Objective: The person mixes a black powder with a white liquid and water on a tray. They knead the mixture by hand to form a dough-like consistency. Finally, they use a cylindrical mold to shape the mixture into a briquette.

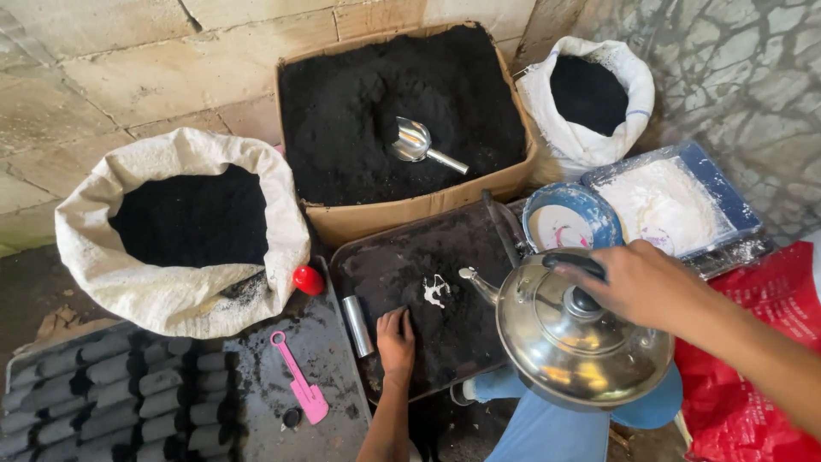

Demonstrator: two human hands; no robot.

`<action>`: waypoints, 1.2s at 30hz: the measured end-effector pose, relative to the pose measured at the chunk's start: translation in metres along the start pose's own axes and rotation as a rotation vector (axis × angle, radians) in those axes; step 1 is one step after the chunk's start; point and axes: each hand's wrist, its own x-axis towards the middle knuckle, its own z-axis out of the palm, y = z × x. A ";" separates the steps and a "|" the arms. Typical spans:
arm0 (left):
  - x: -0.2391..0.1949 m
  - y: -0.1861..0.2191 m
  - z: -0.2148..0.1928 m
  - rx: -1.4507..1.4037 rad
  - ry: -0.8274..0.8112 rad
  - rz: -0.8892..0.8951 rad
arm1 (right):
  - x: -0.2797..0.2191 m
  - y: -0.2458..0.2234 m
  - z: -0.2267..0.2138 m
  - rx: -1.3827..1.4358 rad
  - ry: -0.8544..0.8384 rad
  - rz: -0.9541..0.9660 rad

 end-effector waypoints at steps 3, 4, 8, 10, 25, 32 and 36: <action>0.000 0.001 -0.001 -0.002 -0.010 -0.023 | 0.002 -0.018 -0.005 -0.058 -0.003 -0.024; 0.002 0.001 -0.001 -0.003 -0.004 -0.026 | 0.005 -0.021 -0.006 -0.063 0.000 -0.027; 0.002 0.002 -0.001 0.002 -0.002 -0.002 | 0.013 -0.029 -0.004 -0.141 -0.007 -0.082; 0.002 0.006 -0.003 0.005 -0.001 -0.002 | 0.015 -0.032 -0.003 -0.156 -0.019 -0.083; 0.006 0.015 -0.009 0.081 0.053 0.024 | 0.025 -0.064 -0.003 -0.156 0.058 -0.194; 0.006 0.017 -0.011 0.072 0.068 0.023 | 0.024 -0.076 -0.005 -0.185 -0.019 -0.257; 0.005 0.013 -0.007 0.094 0.067 0.032 | 0.020 -0.081 -0.011 -0.177 -0.021 -0.265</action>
